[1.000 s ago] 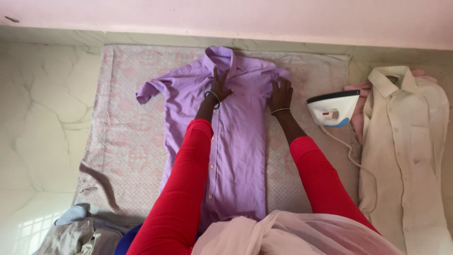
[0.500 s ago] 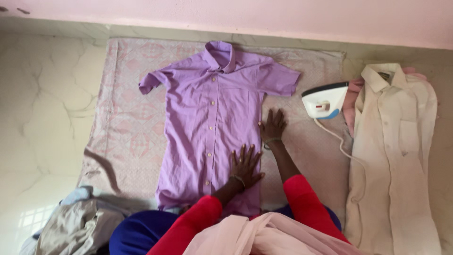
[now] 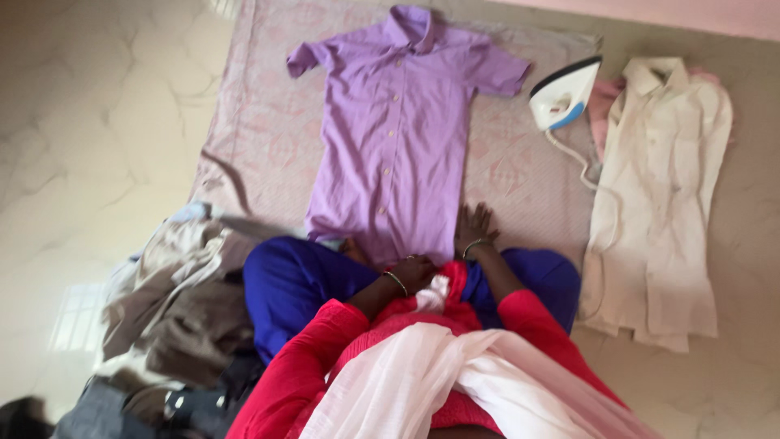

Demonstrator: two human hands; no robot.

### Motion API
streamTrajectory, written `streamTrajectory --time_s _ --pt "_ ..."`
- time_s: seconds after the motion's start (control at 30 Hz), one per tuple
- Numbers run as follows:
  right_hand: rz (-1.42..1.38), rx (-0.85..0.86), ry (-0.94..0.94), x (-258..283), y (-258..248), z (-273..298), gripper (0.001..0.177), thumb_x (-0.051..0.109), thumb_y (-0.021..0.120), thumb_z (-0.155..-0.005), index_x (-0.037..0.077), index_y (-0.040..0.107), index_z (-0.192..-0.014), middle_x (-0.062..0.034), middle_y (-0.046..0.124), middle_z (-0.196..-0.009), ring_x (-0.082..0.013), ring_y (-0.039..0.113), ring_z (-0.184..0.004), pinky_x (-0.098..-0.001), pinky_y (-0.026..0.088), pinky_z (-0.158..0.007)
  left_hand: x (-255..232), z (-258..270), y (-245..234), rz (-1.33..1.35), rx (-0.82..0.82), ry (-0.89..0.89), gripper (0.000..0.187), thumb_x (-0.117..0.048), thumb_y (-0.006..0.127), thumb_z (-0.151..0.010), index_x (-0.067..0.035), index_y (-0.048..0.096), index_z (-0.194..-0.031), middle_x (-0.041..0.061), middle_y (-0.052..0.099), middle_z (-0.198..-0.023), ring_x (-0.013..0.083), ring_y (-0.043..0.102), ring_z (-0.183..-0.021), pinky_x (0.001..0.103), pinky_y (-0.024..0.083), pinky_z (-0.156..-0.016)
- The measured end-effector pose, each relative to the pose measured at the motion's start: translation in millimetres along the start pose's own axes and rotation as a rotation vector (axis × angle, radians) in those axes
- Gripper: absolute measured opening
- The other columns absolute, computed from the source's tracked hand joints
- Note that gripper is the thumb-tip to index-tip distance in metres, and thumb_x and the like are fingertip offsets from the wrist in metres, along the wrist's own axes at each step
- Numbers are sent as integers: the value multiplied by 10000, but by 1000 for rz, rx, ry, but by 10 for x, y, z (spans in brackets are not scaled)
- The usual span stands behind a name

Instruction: The person irons a purple shirt laid out on a patterned mat on the floor. They smooth the fabric, button the shirt, and iron the sleeves and body sections using a handheld electric iron.

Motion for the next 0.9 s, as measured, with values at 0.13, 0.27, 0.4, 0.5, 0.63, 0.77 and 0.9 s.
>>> streamTrajectory --time_s 0.13,0.27,0.4,0.5,0.63,0.77,0.9 --pt "-138 -314 2 20 -143 255 615 317 583 -926 161 462 -1508 -206 374 -1564 -387 338 -1452 -561 380 -1159 41 284 53 -152 -30 -85 557 -571 508 -922 -211 651 -1323 188 663 -1320 421 621 -1202 585 471 -1027" --pt "-357 -74 56 61 130 400 555 400 714 -918 -87 689 -1183 -349 703 -1215 -413 712 -1150 -448 544 -1010 -67 235 42 -119 73 -61 642 -612 497 -931 -197 604 -1409 216 625 -1335 455 591 -1221 594 455 -1004" --pt "-110 84 150 298 314 393 678 435 824 -797 -13 629 -1267 -238 681 -1303 -352 701 -1170 -458 572 -970 -275 305 -155 -57 -78 -109 652 -626 524 -909 -134 660 -1315 185 657 -1335 417 624 -1213 520 519 -1013" --pt "176 239 121 409 395 476 548 455 675 -872 109 716 -1294 -118 688 -1379 -320 669 -1261 -488 551 -1031 -192 436 -284 -49 -104 -318 678 -671 552 -964 -63 745 -1195 249 684 -1249 411 659 -1192 496 516 -1069" --pt "299 292 -179 549 647 697 671 635 476 -959 134 636 -1375 -113 596 -1450 -315 577 -1338 -439 454 -1115 56 509 -286 -184 -137 -476 772 -696 530 -866 -11 706 -1175 257 657 -1273 429 642 -1161 541 534 -912" --pt "368 270 -359 545 703 698 693 599 321 -1031 95 652 -1371 -175 599 -1443 -352 557 -1352 -469 360 -1174 224 398 60 -161 189 -426 779 -698 296 -1011 -108 770 -1196 168 729 -1294 354 668 -1224 502 473 -1083" --pt "200 114 -456 512 728 753 639 546 422 -996 60 665 -1332 -207 631 -1379 -377 598 -1291 -475 414 -1118 115 442 135 -240 146 -500 728 -660 322 -996 -123 747 -1244 136 708 -1336 327 652 -1254 500 473 -1082"
Point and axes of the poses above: each hand's wrist, its own z-axis away from the middle knuckle, its own y-axis out of the palm, x = y × z, the point moved 6 cm from there along -z, towards the middle knuckle
